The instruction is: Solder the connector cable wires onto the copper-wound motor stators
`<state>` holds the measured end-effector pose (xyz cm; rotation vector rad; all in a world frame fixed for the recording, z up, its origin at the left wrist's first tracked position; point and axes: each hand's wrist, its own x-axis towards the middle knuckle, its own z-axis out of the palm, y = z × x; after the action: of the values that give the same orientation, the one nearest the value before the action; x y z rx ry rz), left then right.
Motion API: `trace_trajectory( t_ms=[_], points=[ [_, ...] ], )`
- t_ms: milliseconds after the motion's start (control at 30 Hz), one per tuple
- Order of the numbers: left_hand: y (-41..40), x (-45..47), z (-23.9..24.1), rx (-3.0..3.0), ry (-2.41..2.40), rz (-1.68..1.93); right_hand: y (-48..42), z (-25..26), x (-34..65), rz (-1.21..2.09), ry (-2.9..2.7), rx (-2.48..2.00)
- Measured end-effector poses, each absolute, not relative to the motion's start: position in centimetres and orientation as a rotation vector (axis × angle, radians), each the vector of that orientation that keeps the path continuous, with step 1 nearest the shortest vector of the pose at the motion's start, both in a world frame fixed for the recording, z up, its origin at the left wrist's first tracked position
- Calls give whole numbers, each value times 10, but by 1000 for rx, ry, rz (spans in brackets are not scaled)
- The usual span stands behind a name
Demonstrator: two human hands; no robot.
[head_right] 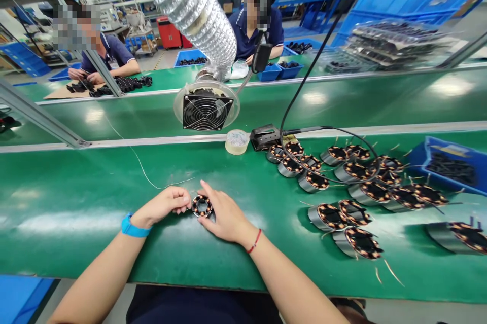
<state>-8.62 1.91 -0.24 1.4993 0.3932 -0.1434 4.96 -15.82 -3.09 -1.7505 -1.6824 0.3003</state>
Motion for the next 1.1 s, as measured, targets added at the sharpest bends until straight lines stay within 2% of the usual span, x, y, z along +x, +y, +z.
trace_trajectory(
  t_ms=[233, 367, 467, 700, 833, 967, 1100],
  points=[
    [4, -79, -8, 1396, 417, -14, -160, -27, 56, 283, -1635, -1772],
    [1, -84, 0, 1475, 422, -54, -162, -24, 63, 270, -1599, -1809],
    [-3, -84, 4, 1689, 312, -6, -162, -23, 64, 250, -1597, -1809],
    [-8, -84, 4, 2533, -134, 415, -162, -20, 61, 154, -1658, -1875],
    [-2, -88, -2, 2619, -58, 566, -163, -23, 62, 147, -1641, -1891],
    [4, -92, -4, 2482, 239, 462, -159, -30, 74, 44, -1542, -1965],
    [0, -92, -10, 2514, 200, 231, -155, -36, 93, -131, -1206, -2104]
  ],
)
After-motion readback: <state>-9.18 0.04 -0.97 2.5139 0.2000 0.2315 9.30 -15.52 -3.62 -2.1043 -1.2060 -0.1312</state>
